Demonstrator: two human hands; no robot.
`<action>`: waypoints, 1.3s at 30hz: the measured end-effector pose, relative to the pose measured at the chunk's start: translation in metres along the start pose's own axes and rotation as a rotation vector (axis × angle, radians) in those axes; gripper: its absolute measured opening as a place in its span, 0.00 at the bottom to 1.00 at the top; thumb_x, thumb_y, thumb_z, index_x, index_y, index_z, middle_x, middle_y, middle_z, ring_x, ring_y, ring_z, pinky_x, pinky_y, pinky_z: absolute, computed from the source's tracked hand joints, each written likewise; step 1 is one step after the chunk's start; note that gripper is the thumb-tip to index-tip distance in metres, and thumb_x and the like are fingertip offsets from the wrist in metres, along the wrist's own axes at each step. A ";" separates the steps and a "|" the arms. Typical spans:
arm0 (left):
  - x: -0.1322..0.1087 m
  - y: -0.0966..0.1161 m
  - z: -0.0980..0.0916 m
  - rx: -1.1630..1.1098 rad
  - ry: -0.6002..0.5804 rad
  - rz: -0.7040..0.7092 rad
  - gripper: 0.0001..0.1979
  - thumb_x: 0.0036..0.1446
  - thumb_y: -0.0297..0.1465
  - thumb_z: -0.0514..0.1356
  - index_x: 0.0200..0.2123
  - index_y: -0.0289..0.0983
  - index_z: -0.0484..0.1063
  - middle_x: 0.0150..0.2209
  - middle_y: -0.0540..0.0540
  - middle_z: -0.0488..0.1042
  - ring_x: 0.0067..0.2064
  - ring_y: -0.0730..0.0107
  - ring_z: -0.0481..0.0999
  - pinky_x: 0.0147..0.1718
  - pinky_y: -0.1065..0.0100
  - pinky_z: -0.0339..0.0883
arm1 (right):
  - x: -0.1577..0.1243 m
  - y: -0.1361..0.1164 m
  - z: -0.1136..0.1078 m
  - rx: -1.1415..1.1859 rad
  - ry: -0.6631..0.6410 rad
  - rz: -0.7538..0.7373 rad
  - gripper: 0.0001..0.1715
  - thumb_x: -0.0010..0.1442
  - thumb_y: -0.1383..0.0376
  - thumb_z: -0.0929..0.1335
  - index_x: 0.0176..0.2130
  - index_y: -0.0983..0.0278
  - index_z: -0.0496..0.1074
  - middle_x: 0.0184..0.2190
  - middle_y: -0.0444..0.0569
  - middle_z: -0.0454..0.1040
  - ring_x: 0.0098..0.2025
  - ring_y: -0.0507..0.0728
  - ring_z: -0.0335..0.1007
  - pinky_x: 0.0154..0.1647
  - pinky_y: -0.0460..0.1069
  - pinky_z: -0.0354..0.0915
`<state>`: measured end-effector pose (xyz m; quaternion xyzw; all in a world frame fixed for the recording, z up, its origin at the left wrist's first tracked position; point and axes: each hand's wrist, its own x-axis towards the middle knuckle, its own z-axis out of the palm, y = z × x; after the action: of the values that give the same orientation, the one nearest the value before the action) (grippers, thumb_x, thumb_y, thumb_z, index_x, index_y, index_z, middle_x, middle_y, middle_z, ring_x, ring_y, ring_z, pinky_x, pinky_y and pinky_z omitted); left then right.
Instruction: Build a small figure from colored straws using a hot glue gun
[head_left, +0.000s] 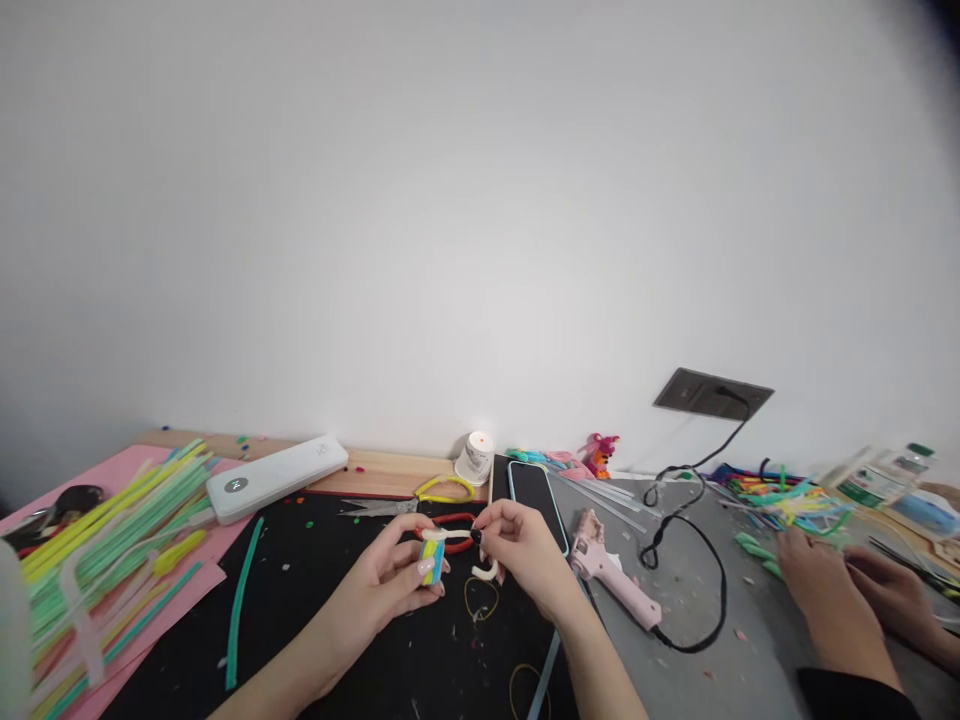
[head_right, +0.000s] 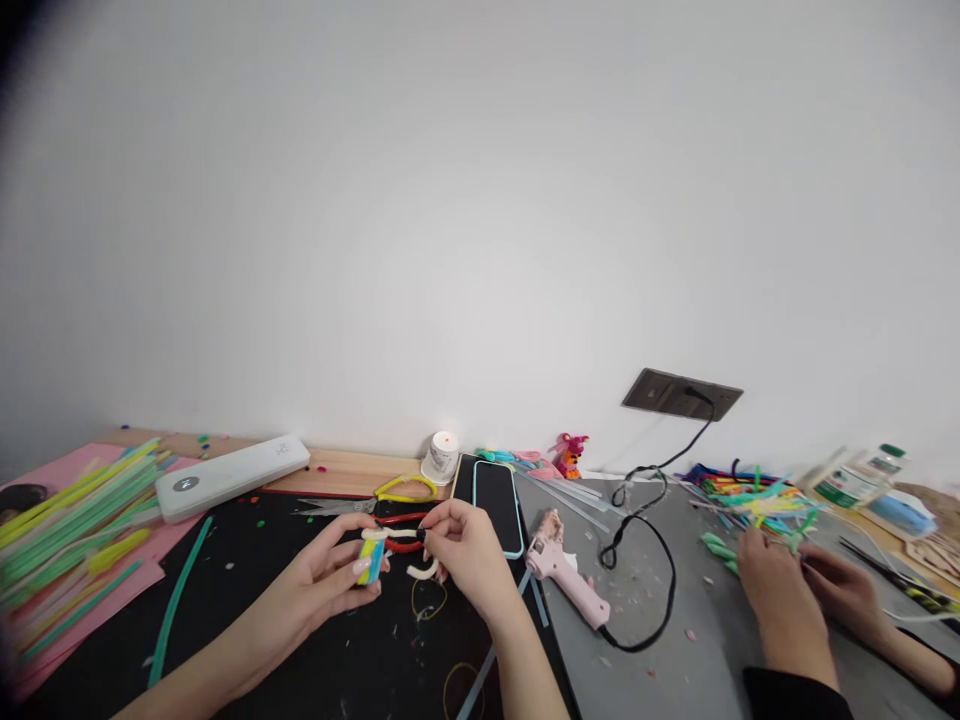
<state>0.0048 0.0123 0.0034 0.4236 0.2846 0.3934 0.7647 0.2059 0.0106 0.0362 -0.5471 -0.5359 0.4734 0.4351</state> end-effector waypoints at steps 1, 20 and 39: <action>0.000 0.001 0.000 -0.033 0.017 -0.010 0.19 0.52 0.38 0.67 0.45 0.44 0.65 0.36 0.51 0.75 0.35 0.73 0.74 0.45 0.63 0.69 | 0.000 -0.001 0.000 0.049 -0.023 0.002 0.07 0.46 0.69 0.68 0.31 0.65 0.71 0.17 0.38 0.69 0.14 0.46 0.56 0.15 0.42 0.56; -0.001 0.005 -0.004 -0.193 0.048 -0.094 0.22 0.56 0.33 0.65 0.51 0.43 0.61 0.33 0.50 0.77 0.33 0.74 0.76 0.42 0.65 0.69 | -0.008 0.006 0.020 -0.310 0.095 -0.371 0.19 0.65 0.62 0.61 0.23 0.64 0.66 0.19 0.41 0.63 0.20 0.49 0.57 0.21 0.44 0.53; 0.009 -0.008 -0.009 0.180 0.035 -0.072 0.21 0.47 0.42 0.68 0.40 0.42 0.65 0.30 0.54 0.73 0.30 0.73 0.75 0.40 0.63 0.71 | -0.016 0.002 0.030 -0.442 0.123 -0.613 0.14 0.63 0.70 0.62 0.26 0.64 0.68 0.21 0.41 0.66 0.23 0.50 0.61 0.27 0.43 0.55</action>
<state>0.0054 0.0209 -0.0089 0.4733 0.3473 0.3459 0.7319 0.1769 -0.0063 0.0304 -0.4695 -0.7369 0.1607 0.4591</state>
